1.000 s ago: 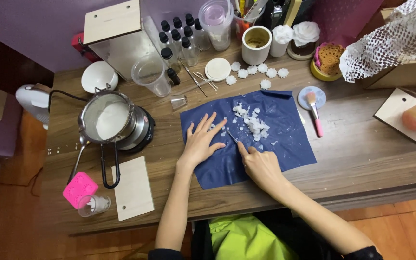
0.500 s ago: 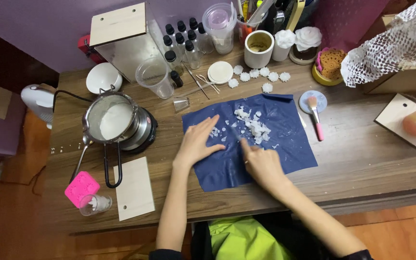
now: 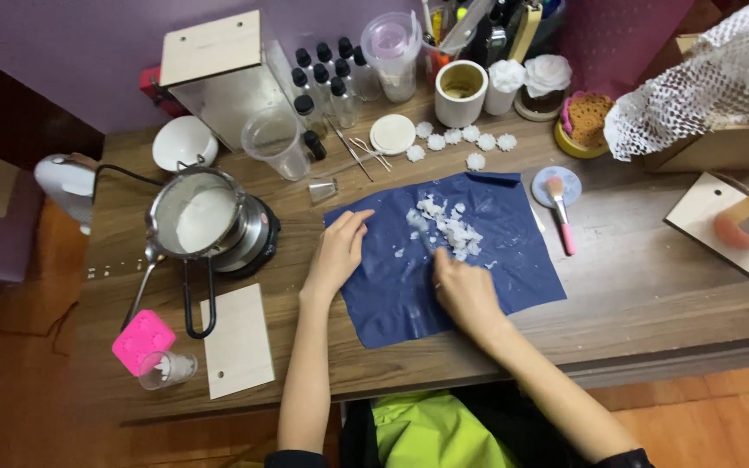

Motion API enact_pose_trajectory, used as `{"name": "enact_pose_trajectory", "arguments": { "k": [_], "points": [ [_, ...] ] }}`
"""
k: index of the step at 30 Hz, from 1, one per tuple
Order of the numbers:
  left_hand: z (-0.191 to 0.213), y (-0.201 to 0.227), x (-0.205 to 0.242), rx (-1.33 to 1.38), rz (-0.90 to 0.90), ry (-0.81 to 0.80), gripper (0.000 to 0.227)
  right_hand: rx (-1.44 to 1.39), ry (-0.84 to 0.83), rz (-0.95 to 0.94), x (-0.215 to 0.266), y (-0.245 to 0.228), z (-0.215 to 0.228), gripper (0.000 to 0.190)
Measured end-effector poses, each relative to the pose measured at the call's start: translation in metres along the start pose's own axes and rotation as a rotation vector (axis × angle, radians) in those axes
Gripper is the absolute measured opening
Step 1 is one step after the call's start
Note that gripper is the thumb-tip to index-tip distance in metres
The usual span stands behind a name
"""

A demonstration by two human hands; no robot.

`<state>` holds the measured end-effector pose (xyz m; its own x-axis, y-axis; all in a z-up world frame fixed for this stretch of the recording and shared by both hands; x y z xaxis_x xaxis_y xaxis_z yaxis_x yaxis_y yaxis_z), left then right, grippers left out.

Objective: The person is breaking apart wax flakes on a blue mat using their hands and a small tool, then they stir a white liquid in a small metal pot.

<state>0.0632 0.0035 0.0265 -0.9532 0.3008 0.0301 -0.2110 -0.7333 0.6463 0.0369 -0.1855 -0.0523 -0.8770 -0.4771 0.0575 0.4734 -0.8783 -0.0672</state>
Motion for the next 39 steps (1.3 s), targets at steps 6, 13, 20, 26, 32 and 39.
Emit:
{"name": "enact_pose_trajectory", "arguments": {
  "k": [6, 13, 20, 26, 32, 39],
  "points": [
    [-0.016, 0.01, 0.005, -0.192, 0.078, -0.323, 0.096, 0.037, 0.009, 0.076, 0.025, -0.026, 0.0, 0.022],
    [-0.029, -0.005, 0.007, -0.162, 0.107, -0.435, 0.109, 0.082, -0.032, 0.075, 0.028, -0.017, 0.002, 0.021],
    [-0.033, -0.011, 0.005, -0.13, 0.11, -0.438, 0.111, -0.065, 0.022, 0.088, 0.028, -0.025, 0.016, 0.014],
    [-0.034, -0.013, 0.005, -0.154, 0.103, -0.463, 0.114, -0.087, 0.039, 0.083, 0.011, -0.02, 0.002, 0.018],
    [-0.018, 0.007, 0.005, -0.126, 0.082, -0.418, 0.098, -0.166, -0.029, 0.021, 0.042, 0.011, 0.039, 0.015],
    [-0.009, 0.013, 0.003, -0.067, -0.252, 0.057, 0.033, -0.106, -0.127, -0.032, 0.054, 0.036, 0.021, 0.019]
  ]
}}
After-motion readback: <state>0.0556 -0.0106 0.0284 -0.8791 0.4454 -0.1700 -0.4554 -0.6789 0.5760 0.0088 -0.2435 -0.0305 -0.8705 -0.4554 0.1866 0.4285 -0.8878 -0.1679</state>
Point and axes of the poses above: each hand's wrist, its own x-axis away from the middle knuckle, its own z-axis out of the back of the hand, y = z × x, the point moved 6 cm from there along -x, towards the middle knuckle, and after that the axes turned 15 degrees about -y, right-handed, at the moved point
